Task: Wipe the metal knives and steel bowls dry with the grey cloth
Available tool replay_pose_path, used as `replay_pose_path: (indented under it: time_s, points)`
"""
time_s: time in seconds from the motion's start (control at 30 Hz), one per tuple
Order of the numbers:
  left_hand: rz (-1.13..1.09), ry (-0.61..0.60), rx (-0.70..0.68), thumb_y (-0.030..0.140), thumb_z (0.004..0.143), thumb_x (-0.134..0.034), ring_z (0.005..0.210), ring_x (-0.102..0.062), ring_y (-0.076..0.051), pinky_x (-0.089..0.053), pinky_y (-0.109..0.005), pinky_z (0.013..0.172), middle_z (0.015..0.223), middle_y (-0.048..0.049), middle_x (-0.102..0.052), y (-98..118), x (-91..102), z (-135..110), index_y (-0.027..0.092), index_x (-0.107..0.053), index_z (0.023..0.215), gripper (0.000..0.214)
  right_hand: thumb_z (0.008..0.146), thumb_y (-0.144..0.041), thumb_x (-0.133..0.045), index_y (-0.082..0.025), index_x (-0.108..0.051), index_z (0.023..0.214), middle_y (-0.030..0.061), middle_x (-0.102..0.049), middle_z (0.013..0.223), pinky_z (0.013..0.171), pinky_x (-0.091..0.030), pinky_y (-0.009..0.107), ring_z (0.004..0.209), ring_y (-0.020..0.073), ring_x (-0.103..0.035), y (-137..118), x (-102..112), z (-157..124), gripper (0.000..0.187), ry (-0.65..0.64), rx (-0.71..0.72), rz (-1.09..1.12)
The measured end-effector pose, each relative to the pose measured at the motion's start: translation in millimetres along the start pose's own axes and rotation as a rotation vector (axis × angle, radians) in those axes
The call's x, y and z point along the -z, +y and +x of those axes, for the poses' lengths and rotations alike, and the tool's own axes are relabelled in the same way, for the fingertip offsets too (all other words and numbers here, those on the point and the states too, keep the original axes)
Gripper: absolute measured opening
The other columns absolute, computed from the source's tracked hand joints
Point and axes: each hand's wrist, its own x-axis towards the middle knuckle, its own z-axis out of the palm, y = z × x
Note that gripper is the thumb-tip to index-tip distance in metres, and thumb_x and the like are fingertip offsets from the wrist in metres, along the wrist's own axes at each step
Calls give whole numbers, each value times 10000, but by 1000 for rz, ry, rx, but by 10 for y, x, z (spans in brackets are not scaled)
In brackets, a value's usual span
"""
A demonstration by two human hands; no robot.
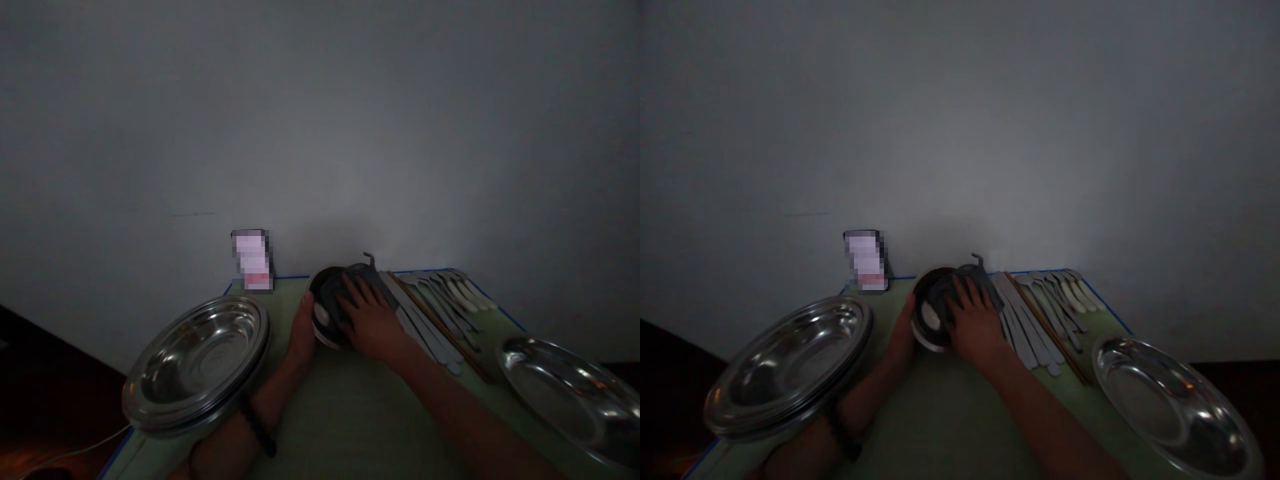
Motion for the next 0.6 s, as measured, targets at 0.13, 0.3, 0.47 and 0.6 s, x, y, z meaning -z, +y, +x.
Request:
replay_pose_path:
  time_s: [0.13, 0.3, 0.47, 0.6]
  points:
    - [0, -42, -21, 522, 795, -547, 1222, -498, -248, -316, -394, 1069, 1188, -108, -651, 37, -28, -17, 139, -647, 1105, 503, 822, -241, -528, -191, -496, 1291, 65, -195, 1525, 1094, -199, 576, 1397, 350, -110, 118, -9, 44, 472, 106, -11, -10]
    - [-14, -126, 16, 520, 794, -546, 1199, -518, -261, -326, -386, 1062, 1190, -97, -652, 74, -28, -71, 133, -656, 1091, 500, 859, -213, -449, -89, -278, 1371, 181, -245, 1494, 1087, -297, 482, 1388, 269, -211, 195, -6, 161, 554, 237, -55, 199]
    - [60, -218, 44, 486, 732, -638, 1089, -592, -305, -397, -401, 997, 1028, -100, -722, 120, 1, -173, 125, -710, 977, 442, 778, -185, -561, -117, -218, 1371, 200, -406, 1381, 1032, -360, 468, 1309, 283, -371, 232, 52, 193, 689, 299, -136, 261]
    - [132, -245, 1, 451, 714, -658, 1028, -624, -310, -443, -390, 940, 949, -83, -742, 177, -9, -246, 138, -715, 974, 410, 771, -233, -587, -151, -443, 1209, 152, -582, 1172, 894, -445, 428, 1103, 278, -556, 270, 153, 205, 468, 263, -225, 241]
